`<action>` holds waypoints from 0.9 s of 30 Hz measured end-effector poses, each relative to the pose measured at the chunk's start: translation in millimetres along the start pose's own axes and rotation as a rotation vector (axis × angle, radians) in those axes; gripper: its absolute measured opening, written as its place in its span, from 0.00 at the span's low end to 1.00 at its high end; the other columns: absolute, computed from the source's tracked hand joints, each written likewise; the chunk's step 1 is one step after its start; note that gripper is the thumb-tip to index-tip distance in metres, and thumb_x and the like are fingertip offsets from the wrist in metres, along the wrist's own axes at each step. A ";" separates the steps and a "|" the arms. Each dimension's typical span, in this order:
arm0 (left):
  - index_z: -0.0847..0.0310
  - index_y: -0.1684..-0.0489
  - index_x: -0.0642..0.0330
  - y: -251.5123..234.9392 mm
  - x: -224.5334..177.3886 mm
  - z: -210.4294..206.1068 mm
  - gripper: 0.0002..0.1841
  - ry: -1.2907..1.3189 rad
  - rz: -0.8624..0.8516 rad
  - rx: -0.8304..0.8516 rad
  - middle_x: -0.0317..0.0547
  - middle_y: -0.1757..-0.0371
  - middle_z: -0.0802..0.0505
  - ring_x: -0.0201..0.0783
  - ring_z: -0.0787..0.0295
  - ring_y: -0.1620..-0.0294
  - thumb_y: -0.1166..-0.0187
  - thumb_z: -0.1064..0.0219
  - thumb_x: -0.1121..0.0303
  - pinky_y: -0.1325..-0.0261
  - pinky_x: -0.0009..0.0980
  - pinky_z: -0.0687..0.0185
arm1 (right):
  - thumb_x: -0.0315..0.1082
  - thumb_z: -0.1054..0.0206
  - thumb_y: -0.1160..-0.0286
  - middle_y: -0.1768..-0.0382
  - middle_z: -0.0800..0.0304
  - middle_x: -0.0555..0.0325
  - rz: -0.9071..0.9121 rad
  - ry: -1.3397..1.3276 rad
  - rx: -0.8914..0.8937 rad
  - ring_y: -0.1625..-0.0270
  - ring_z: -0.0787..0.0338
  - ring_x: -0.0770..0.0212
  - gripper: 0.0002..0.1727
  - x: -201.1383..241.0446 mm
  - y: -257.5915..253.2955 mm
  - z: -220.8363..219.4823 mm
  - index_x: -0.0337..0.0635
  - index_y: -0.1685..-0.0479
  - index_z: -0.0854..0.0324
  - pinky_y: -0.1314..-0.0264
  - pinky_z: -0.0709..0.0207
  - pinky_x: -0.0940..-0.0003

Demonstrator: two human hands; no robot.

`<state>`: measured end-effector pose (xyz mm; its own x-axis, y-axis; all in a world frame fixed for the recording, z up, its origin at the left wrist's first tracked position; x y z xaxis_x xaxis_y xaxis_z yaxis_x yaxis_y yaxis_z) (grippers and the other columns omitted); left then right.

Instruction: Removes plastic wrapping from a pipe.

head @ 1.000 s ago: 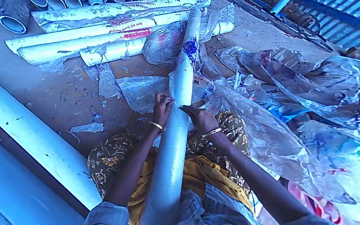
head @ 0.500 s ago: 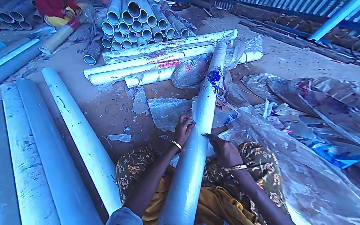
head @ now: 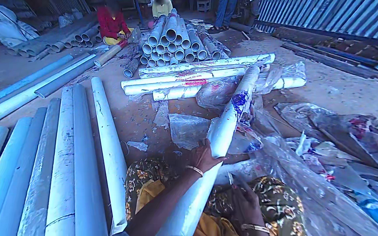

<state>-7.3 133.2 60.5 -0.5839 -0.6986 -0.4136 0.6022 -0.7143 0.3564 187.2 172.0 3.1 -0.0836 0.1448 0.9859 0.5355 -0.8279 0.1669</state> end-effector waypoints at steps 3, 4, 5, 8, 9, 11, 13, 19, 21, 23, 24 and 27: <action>0.46 0.09 0.64 2.2 -8.3 -6.8 0.49 -0.004 0.148 -0.063 0.67 0.19 0.25 0.60 0.14 0.32 0.22 0.35 0.35 0.30 0.53 0.22 | 0.18 0.49 0.15 0.83 0.21 0.66 -0.112 -0.202 -0.095 0.88 0.26 0.78 0.20 -0.8 -4.4 9.6 0.29 0.28 0.28 0.85 0.31 0.85; 0.46 0.09 0.65 2.3 -9.4 -8.0 0.48 0.028 0.166 -0.101 0.69 0.18 0.27 0.60 0.14 0.33 0.21 0.35 0.38 0.30 0.53 0.22 | 0.17 0.50 0.15 0.83 0.20 0.66 -0.105 -0.222 -0.092 0.88 0.26 0.78 0.20 0.0 -6.7 11.3 0.29 0.27 0.28 0.85 0.31 0.85; 0.48 0.09 0.64 2.4 -8.8 -10.2 0.48 0.071 0.183 -0.132 0.70 0.14 0.32 0.61 0.14 0.32 0.20 0.35 0.39 0.30 0.51 0.21 | 0.17 0.50 0.15 0.83 0.20 0.66 -0.090 -0.228 -0.082 0.88 0.25 0.78 0.21 0.1 -9.0 13.1 0.29 0.26 0.29 0.85 0.30 0.85; 0.76 0.03 0.60 3.4 0.4 -17.8 0.60 0.192 0.283 -0.131 0.68 0.04 0.61 0.62 0.21 0.23 0.22 0.34 0.36 0.28 0.48 0.22 | 0.18 0.51 0.15 0.84 0.21 0.66 -0.110 -0.245 -0.083 0.89 0.26 0.77 0.21 -4.3 -11.7 17.3 0.28 0.25 0.30 0.87 0.30 0.84; 0.78 0.04 0.61 2.1 1.3 -20.7 0.60 0.207 0.318 -0.092 0.69 0.04 0.61 0.64 0.25 0.19 0.20 0.37 0.35 0.25 0.49 0.25 | 0.18 0.51 0.14 0.84 0.22 0.66 -0.119 -0.263 -0.086 0.90 0.26 0.77 0.20 -4.4 -12.8 17.7 0.28 0.26 0.30 0.87 0.30 0.83; 0.74 0.04 0.64 0.7 -1.1 -27.8 0.54 0.180 0.354 -0.015 0.74 0.07 0.51 0.67 0.33 0.14 0.15 0.46 0.35 0.18 0.53 0.32 | 0.19 0.51 0.14 0.84 0.21 0.66 -0.116 -0.282 -0.072 0.89 0.26 0.77 0.20 -4.4 -13.7 18.9 0.29 0.25 0.30 0.87 0.30 0.83; 0.68 0.03 0.62 0.4 -6.1 -29.5 0.47 0.156 0.350 -0.001 0.72 0.07 0.48 0.65 0.35 0.12 0.10 0.52 0.38 0.16 0.54 0.35 | 0.19 0.51 0.14 0.83 0.21 0.66 -0.104 -0.301 -0.063 0.89 0.26 0.77 0.21 -2.2 -14.0 22.9 0.29 0.25 0.30 0.87 0.29 0.83; 0.27 0.21 0.68 2.3 -5.3 -14.1 0.29 0.188 0.245 -0.066 0.66 0.28 0.15 0.59 0.19 0.25 0.03 0.58 0.53 0.24 0.55 0.28 | 0.19 0.52 0.13 0.81 0.20 0.64 -0.109 -0.272 -0.106 0.88 0.26 0.76 0.21 -1.3 -15.3 40.2 0.28 0.24 0.32 0.87 0.30 0.83; 0.20 0.31 0.69 1.8 -4.0 -9.1 0.27 0.156 0.224 -0.074 0.65 0.33 0.12 0.58 0.17 0.26 0.02 0.59 0.56 0.26 0.53 0.28 | 0.19 0.52 0.13 0.80 0.20 0.64 -0.112 -0.275 -0.124 0.88 0.25 0.76 0.20 -1.9 -16.2 39.6 0.28 0.25 0.31 0.87 0.30 0.83; 0.20 0.31 0.71 0.8 -5.4 -5.8 0.26 0.092 0.207 -0.083 0.66 0.32 0.12 0.58 0.19 0.24 0.02 0.59 0.59 0.23 0.52 0.29 | 0.18 0.51 0.14 0.79 0.19 0.63 -0.100 -0.289 -0.113 0.88 0.25 0.76 0.21 -1.1 -18.9 34.5 0.28 0.25 0.31 0.86 0.30 0.83; 0.21 0.30 0.72 0.3 -5.8 -5.1 0.26 0.067 0.197 -0.085 0.67 0.32 0.13 0.59 0.19 0.24 0.02 0.59 0.60 0.22 0.52 0.29 | 0.18 0.51 0.14 0.79 0.18 0.63 -0.094 -0.294 -0.101 0.88 0.25 0.77 0.21 0.9 -19.7 30.8 0.28 0.25 0.31 0.86 0.29 0.83; 0.22 0.30 0.74 0.4 1.2 -1.8 0.25 0.087 0.195 -0.088 0.70 0.31 0.14 0.61 0.20 0.23 0.03 0.60 0.64 0.21 0.52 0.30 | 0.18 0.52 0.14 0.82 0.19 0.65 -0.078 -0.297 -0.073 0.88 0.26 0.77 0.21 12.0 -18.8 19.4 0.27 0.25 0.31 0.85 0.29 0.83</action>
<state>-6.8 132.2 58.5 -0.4051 -0.8142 -0.4158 0.7463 -0.5573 0.3641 192.5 199.8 11.6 0.1326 0.3521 0.9265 0.4741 -0.8434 0.2527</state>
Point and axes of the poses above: each hand's wrist, its own y-axis away from the middle knuckle, its own z-axis out of the back of the hand, x = y × z, the point moved 10 cm from there along -y, towards the middle knuckle
